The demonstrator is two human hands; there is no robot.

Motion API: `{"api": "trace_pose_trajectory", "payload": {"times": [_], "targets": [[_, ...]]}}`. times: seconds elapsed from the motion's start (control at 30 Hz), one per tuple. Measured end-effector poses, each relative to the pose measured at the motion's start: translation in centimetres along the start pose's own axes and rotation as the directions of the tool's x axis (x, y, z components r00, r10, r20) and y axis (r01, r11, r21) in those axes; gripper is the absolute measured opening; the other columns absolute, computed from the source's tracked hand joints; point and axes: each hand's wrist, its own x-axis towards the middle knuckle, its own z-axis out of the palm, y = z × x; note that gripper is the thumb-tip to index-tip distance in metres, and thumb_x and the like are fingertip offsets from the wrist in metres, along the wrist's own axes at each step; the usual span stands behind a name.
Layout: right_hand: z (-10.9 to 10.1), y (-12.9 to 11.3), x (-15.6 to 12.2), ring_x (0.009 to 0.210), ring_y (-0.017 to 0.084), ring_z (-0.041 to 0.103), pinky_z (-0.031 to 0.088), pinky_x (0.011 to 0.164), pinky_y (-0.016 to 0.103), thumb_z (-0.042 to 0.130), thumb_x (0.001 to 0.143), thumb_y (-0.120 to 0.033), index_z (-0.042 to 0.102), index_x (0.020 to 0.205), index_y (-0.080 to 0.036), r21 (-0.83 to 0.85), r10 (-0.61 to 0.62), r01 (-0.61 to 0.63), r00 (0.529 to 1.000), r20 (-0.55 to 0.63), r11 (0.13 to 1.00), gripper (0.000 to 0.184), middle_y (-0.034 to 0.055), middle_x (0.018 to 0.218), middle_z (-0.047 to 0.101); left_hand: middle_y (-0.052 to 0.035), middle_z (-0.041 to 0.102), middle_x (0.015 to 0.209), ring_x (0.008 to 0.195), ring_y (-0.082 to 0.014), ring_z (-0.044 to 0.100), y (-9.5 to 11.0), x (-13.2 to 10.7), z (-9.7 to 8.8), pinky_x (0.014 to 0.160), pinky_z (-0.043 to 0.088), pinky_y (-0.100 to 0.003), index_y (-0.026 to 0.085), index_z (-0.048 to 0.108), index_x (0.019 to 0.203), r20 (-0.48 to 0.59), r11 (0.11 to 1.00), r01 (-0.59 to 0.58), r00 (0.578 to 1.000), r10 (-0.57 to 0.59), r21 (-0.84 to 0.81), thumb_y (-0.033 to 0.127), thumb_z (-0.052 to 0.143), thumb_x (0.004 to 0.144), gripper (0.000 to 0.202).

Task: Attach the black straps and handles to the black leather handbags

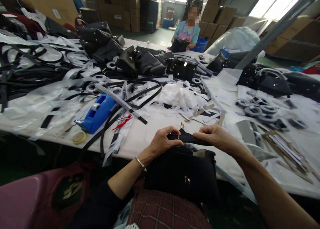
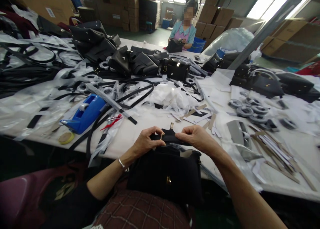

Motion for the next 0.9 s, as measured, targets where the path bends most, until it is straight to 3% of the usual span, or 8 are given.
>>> {"api": "trace_pose_trajectory", "payload": {"times": [0.13,0.2,0.3,0.4,0.5,0.67,0.77,0.9], "targets": [[1.5,-0.5,0.7,0.046,0.008,0.034,0.022,0.044,0.022,0.06,0.081,-0.055,0.054,0.057,-0.018,-0.046,-0.066,0.071,0.993,0.102,0.996,0.044,-0.0053,0.049,0.041,0.0006,0.07,0.088,0.083,-0.0162,0.062,0.3,-0.1,0.1,0.079,0.047,-0.026,0.019,0.068,0.091,0.015,0.999,0.009,1.0,-0.01,0.038,0.038,0.083,0.067,0.034],[2.6,-0.6,1.0,0.051,0.01,0.043,0.03,0.047,0.022,0.057,0.084,-0.052,0.06,0.064,-0.019,-0.04,-0.118,0.122,0.99,0.082,0.992,0.039,-0.0032,0.055,0.051,0.0003,0.069,0.088,0.082,-0.0165,0.062,0.6,-0.1,-0.3,0.078,0.047,-0.026,0.018,0.068,0.092,0.054,0.998,0.036,0.998,-0.038,0.049,0.037,0.082,0.068,0.034],[4.1,-0.9,1.0,0.063,0.014,0.056,0.042,0.057,0.024,0.059,0.084,-0.047,0.067,0.097,-0.02,-0.047,-0.222,0.219,0.973,-0.07,0.975,0.031,0.0003,0.079,0.066,-0.0006,0.069,0.091,0.084,-0.0167,0.063,1.0,0.0,-1.4,0.078,0.048,-0.026,0.018,0.067,0.097,0.184,0.998,0.061,0.981,-0.066,0.032,0.03,0.077,0.072,0.03],[5.0,-1.0,0.9,0.082,0.019,0.063,0.048,0.071,0.03,0.072,0.075,-0.044,0.06,0.119,-0.024,-0.114,-0.344,0.334,0.936,-0.081,0.936,0.05,0.0033,0.103,0.069,-0.0021,0.07,0.098,0.089,-0.0176,0.064,0.9,0.2,-2.1,0.081,0.048,-0.026,0.018,0.068,0.1,0.235,0.999,0.031,0.971,-0.032,0.007,0.024,0.073,0.076,0.026],[5.5,-1.2,0.8,0.088,0.022,0.064,0.048,0.078,0.032,0.074,0.076,-0.043,0.062,0.116,-0.025,-0.185,-0.398,0.387,0.917,-0.025,0.903,0.046,0.0036,0.101,0.07,-0.003,0.071,0.101,0.091,-0.0182,0.065,0.3,0.2,-2.1,0.084,0.047,-0.025,0.017,0.068,0.101,0.198,0.999,-0.039,0.98,0.033,0.027,0.026,0.076,0.074,0.029],[6.0,-1.4,0.6,0.08,0.02,0.065,0.046,0.071,0.029,0.067,0.083,-0.042,0.066,0.097,-0.023,-0.191,-0.354,0.335,0.932,-0.075,0.923,0.024,0.0015,0.09,0.072,-0.0011,0.07,0.088,0.079,-0.0149,0.063,-0.3,-0.1,-2.6,0.073,0.046,-0.023,0.016,0.07,0.097,0.187,0.989,-0.081,0.981,0.056,0.126,0.03,0.074,0.077,0.025],[6.3,-1.3,0.3,0.069,0.017,0.062,0.043,0.064,0.027,0.067,0.08,-0.038,0.066,0.09,-0.023,-0.218,-0.316,0.286,0.941,-0.118,0.933,0.018,-0.0007,0.078,0.07,-0.0007,0.07,0.086,0.078,-0.0144,0.062,-0.8,-0.5,-3.3,0.072,0.047,-0.024,0.016,0.069,0.094,0.184,0.996,-0.028,0.983,0.013,0.083,0.027,0.073,0.076,0.022],[6.3,-0.9,0.0,0.061,0.015,0.059,0.042,0.058,0.026,0.065,0.079,-0.034,0.067,0.092,-0.024,-0.233,-0.319,0.282,0.937,-0.139,0.931,0.017,-0.0024,0.073,0.068,-0.0033,0.07,0.088,0.083,-0.0162,0.064,-2.1,-1.1,-3.4,0.079,0.05,-0.027,0.015,0.068,0.093,0.141,0.986,0.1,0.987,-0.081,-0.134,0.031,0.075,0.074,0.026]]}}
